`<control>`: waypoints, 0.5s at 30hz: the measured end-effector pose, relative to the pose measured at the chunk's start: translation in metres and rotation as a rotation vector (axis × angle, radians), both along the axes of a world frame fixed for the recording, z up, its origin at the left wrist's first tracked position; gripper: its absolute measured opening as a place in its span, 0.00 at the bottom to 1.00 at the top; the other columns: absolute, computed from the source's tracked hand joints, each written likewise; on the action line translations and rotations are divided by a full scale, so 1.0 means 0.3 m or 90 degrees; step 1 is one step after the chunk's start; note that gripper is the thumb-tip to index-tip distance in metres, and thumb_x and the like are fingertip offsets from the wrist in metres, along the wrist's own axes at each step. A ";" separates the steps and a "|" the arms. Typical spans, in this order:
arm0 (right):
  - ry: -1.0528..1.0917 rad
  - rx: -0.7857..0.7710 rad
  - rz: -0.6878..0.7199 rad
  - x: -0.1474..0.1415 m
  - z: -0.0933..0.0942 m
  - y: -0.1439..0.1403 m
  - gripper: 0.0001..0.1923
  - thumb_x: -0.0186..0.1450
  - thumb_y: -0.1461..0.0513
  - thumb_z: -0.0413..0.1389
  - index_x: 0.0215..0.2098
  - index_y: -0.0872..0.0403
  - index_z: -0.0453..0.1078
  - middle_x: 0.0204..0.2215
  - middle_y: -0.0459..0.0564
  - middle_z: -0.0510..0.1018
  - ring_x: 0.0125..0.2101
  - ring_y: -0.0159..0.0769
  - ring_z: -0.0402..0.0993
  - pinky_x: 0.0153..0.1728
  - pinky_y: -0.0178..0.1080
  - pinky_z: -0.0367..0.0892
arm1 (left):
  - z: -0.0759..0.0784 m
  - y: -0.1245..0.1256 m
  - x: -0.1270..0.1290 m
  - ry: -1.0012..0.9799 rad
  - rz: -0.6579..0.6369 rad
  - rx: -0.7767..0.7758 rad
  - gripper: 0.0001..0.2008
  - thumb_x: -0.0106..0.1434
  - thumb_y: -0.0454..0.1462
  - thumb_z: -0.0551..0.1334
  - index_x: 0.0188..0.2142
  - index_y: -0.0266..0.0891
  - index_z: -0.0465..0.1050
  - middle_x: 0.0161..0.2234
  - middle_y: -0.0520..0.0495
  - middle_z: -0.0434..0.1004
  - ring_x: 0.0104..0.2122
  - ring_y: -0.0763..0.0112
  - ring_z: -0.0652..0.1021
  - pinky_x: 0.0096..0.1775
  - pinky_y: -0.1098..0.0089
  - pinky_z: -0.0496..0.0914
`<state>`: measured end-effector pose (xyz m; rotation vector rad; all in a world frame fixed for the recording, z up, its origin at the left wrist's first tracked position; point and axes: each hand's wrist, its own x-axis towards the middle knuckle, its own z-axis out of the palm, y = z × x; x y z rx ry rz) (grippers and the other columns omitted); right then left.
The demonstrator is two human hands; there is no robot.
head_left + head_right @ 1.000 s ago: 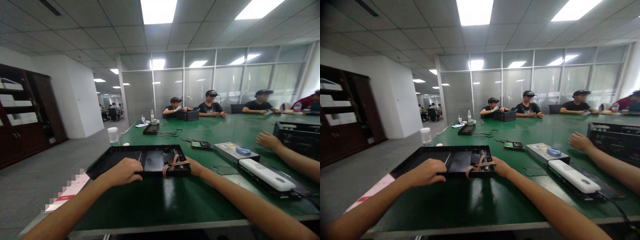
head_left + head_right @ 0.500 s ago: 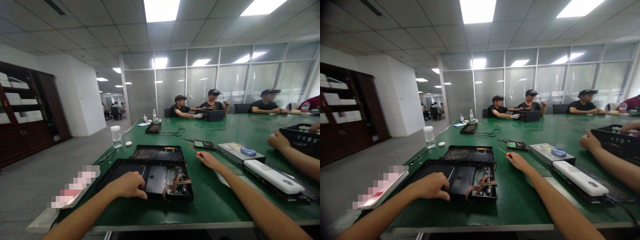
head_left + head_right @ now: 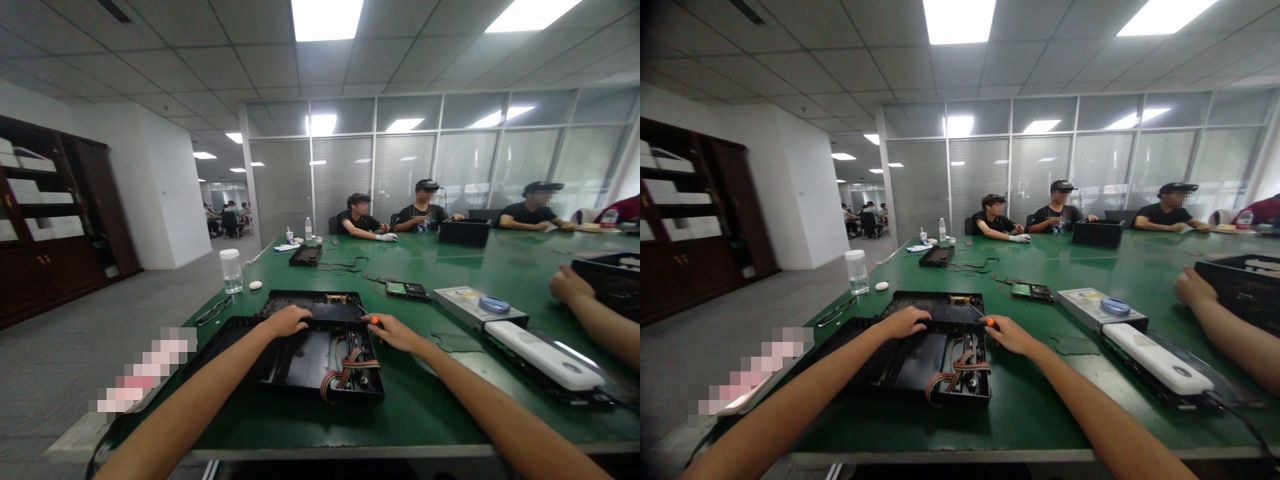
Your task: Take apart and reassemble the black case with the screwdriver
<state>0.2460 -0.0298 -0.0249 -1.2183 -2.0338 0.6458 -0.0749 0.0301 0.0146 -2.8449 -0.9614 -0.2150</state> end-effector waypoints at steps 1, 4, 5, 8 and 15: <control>-0.009 0.028 0.005 -0.001 0.005 -0.005 0.19 0.60 0.54 0.50 0.45 0.54 0.68 0.38 0.51 0.74 0.22 0.29 0.68 0.27 0.35 0.66 | 0.003 -0.006 -0.002 0.008 0.004 0.005 0.12 0.59 0.36 0.57 0.44 0.40 0.68 0.40 0.47 0.73 0.40 0.67 0.73 0.43 0.70 0.64; -0.029 0.100 -0.002 -0.009 0.020 -0.020 0.16 0.61 0.54 0.48 0.41 0.54 0.69 0.36 0.50 0.74 0.24 0.30 0.69 0.29 0.35 0.65 | 0.022 -0.023 -0.002 0.055 0.037 0.001 0.12 0.56 0.36 0.60 0.42 0.40 0.69 0.37 0.46 0.74 0.39 0.65 0.73 0.40 0.70 0.65; -0.042 0.102 -0.005 -0.012 0.023 -0.024 0.16 0.62 0.55 0.47 0.40 0.55 0.69 0.35 0.50 0.74 0.23 0.30 0.68 0.29 0.35 0.65 | 0.031 -0.027 -0.001 0.077 0.048 -0.007 0.12 0.55 0.36 0.61 0.41 0.40 0.70 0.37 0.46 0.74 0.38 0.65 0.74 0.39 0.71 0.66; -0.119 0.084 0.034 -0.021 0.024 -0.029 0.14 0.62 0.56 0.46 0.35 0.54 0.70 0.29 0.48 0.74 0.24 0.31 0.68 0.30 0.35 0.64 | 0.052 -0.039 0.004 0.127 0.070 -0.031 0.14 0.52 0.34 0.63 0.40 0.40 0.70 0.36 0.46 0.74 0.37 0.64 0.74 0.37 0.70 0.67; -0.285 0.111 0.012 0.004 0.026 -0.018 0.11 0.59 0.57 0.51 0.28 0.53 0.71 0.26 0.49 0.75 0.28 0.35 0.69 0.32 0.35 0.60 | 0.042 -0.069 0.030 0.036 -0.162 0.099 0.08 0.54 0.33 0.62 0.36 0.41 0.72 0.42 0.47 0.68 0.43 0.67 0.69 0.45 0.70 0.63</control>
